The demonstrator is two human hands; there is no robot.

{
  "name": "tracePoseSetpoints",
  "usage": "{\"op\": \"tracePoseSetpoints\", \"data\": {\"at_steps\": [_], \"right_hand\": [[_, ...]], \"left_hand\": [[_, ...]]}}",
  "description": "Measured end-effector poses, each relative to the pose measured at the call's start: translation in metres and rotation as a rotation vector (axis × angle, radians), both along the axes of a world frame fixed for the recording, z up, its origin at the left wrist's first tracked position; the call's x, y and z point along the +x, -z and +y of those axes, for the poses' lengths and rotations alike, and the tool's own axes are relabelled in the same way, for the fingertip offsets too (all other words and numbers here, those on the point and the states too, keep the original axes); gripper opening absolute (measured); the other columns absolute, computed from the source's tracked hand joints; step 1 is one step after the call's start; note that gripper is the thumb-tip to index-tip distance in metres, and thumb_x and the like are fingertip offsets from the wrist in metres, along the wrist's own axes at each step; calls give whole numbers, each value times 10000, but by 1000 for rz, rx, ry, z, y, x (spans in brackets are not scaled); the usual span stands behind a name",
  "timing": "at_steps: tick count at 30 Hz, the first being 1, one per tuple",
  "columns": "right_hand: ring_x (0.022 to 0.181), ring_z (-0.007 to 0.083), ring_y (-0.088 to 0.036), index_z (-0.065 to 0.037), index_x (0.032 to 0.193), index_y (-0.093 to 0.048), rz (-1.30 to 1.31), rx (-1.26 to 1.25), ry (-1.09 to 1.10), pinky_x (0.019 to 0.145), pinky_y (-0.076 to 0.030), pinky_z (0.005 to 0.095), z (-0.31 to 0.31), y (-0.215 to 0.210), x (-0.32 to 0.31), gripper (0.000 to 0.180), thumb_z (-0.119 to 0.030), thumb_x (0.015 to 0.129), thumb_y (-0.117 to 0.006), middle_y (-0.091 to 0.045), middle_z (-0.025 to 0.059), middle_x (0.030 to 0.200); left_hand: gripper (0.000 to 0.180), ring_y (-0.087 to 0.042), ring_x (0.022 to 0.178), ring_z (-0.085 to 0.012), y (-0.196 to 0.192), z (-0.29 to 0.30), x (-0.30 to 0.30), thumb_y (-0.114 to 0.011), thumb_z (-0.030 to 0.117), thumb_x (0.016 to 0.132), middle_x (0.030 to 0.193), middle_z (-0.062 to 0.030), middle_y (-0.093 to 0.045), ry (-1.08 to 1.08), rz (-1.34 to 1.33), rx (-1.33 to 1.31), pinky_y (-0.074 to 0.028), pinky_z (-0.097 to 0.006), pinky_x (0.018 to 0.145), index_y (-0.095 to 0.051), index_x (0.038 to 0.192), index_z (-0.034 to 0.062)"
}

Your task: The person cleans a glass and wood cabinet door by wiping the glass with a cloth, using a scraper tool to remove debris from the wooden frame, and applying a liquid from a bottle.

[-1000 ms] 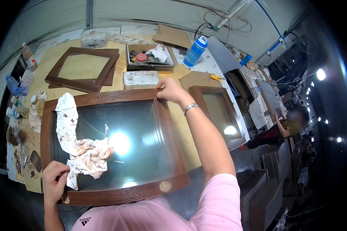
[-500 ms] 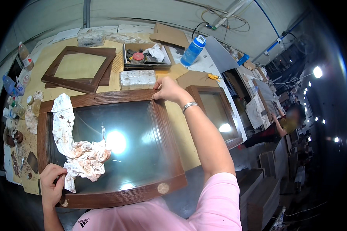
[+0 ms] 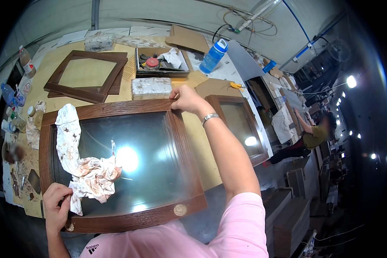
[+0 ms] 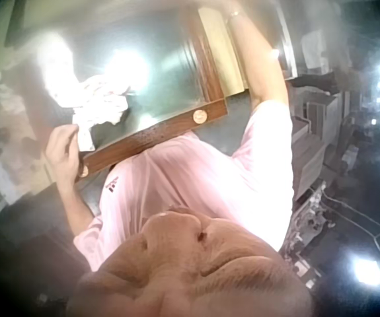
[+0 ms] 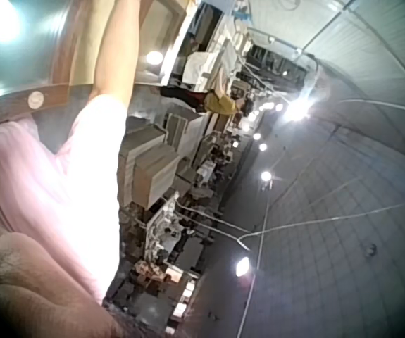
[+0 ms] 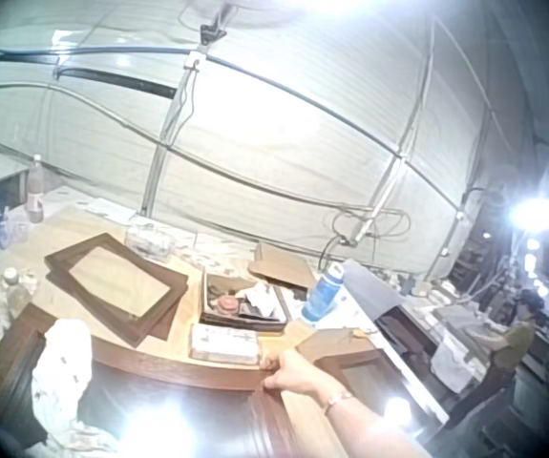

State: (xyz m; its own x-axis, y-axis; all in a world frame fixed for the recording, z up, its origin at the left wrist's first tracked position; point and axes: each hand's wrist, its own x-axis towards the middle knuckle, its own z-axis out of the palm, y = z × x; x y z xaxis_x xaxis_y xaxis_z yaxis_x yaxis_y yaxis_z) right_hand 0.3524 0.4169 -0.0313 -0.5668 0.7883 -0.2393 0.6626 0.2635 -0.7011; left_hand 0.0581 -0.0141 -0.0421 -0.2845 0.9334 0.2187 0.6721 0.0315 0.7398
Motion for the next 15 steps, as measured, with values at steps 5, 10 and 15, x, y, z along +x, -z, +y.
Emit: {"op": "tracePoseSetpoints", "data": {"at_steps": [5,10,15], "right_hand": [[789,181,-687,43,984,-675,-43,26,-13,686,-560,315,4,-1,11,299,-54,733,-805,-709,128,903],[791,177,-677,41,977,-677,-47,73,-21,712,-561,319,0,-5,-14,343,-107,726,-857,-707,116,893],[696,113,-623,-35,905,-643,21,-42,34,595,-505,276,-1,7,-7,197,-22,779,-795,-640,11,791]], "left_hand": [[174,-598,764,-322,2,9,7,-643,-72,754,821,-135,-613,24,28,20,-459,-394,677,-678,911,-7],[172,-613,768,-328,-2,-1,0,-656,-72,746,821,-134,-628,-14,51,54,-473,-402,683,-687,901,-4],[172,-680,771,-270,-4,-13,-31,-656,-81,786,865,-135,-706,91,-41,225,-522,-349,682,-717,935,-22]]}}
